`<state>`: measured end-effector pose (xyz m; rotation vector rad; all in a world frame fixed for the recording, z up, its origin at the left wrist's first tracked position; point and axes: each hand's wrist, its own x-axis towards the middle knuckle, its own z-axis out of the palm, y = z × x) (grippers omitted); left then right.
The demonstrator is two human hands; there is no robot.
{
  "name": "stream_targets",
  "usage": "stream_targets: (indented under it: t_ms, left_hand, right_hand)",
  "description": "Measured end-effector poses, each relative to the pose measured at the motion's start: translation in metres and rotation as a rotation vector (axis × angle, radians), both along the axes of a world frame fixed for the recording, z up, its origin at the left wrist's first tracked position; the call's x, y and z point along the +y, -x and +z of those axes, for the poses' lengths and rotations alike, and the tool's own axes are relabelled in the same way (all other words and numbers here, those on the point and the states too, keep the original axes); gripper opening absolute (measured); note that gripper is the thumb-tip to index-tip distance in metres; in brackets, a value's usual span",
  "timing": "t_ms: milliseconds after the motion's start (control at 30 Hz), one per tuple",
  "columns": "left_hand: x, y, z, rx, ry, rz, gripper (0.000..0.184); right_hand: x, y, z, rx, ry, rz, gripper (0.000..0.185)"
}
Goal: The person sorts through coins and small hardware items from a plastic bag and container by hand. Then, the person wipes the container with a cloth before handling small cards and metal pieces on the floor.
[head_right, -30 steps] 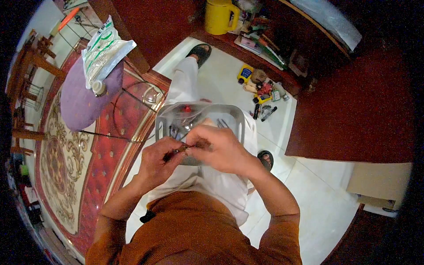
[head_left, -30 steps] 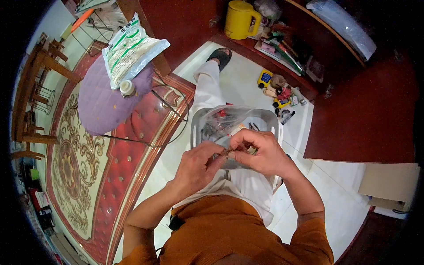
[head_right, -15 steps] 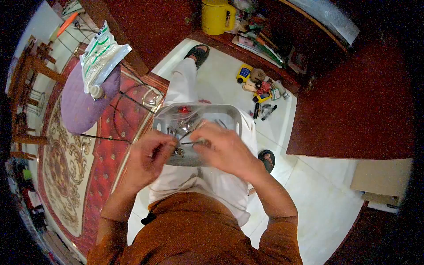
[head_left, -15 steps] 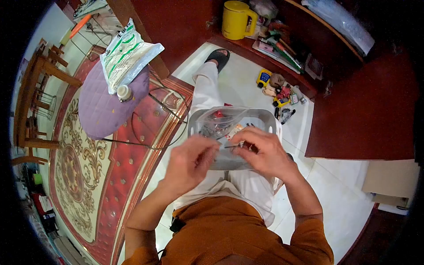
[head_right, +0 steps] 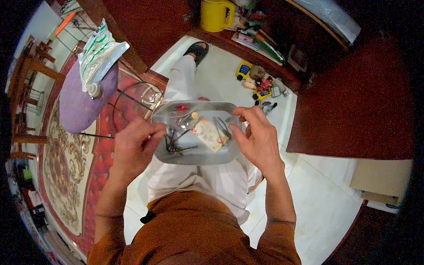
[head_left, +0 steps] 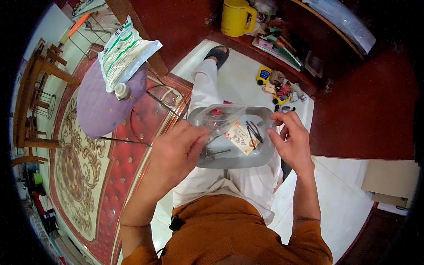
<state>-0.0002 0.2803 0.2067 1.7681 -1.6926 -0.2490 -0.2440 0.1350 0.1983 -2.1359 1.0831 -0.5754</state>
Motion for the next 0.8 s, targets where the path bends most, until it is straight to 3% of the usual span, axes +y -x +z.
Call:
stream_targets:
  t_ms: [133, 233, 300, 467, 567, 667, 767, 800]
  left_hand:
    - [0.005, 0.002, -0.022, -0.214, -0.291, -0.342, 0.02]
    - [-0.003, 0.006, -0.049, -0.355, -0.058, -0.47, 0.021]
    - [-0.007, 0.01, -0.058, -0.415, -0.047, -0.502, 0.019]
    - [-0.031, 0.011, -0.063, -0.404, -0.395, -0.618, 0.019]
    - [-0.034, 0.024, -0.079, -0.288, -0.267, -0.438, 0.02]
    - [-0.042, 0.025, -0.056, 0.207, 0.002, -0.373, 0.02]
    - [-0.025, 0.016, -0.047, 0.568, -0.085, -0.198, 0.02]
    - [-0.019, 0.01, -0.039, 0.53, -0.117, -0.158, 0.019]
  right_hand:
    - [-0.001, -0.005, -0.012, -0.035, 0.011, 0.015, 0.037]
    - [-0.009, -0.007, -0.015, -0.07, 0.06, 0.015, 0.038]
    - [-0.01, -0.008, -0.014, -0.09, 0.116, 0.028, 0.036]
    - [-0.01, -0.009, -0.014, -0.075, 0.089, 0.0, 0.03]
    - [-0.01, -0.01, -0.016, -0.086, 0.09, -0.008, 0.029]
    - [-0.012, -0.011, -0.017, -0.091, 0.077, -0.017, 0.029]
    - [-0.013, -0.008, -0.021, -0.1, 0.058, -0.026, 0.028]
    - [-0.014, -0.008, -0.022, -0.106, 0.052, -0.028, 0.027]
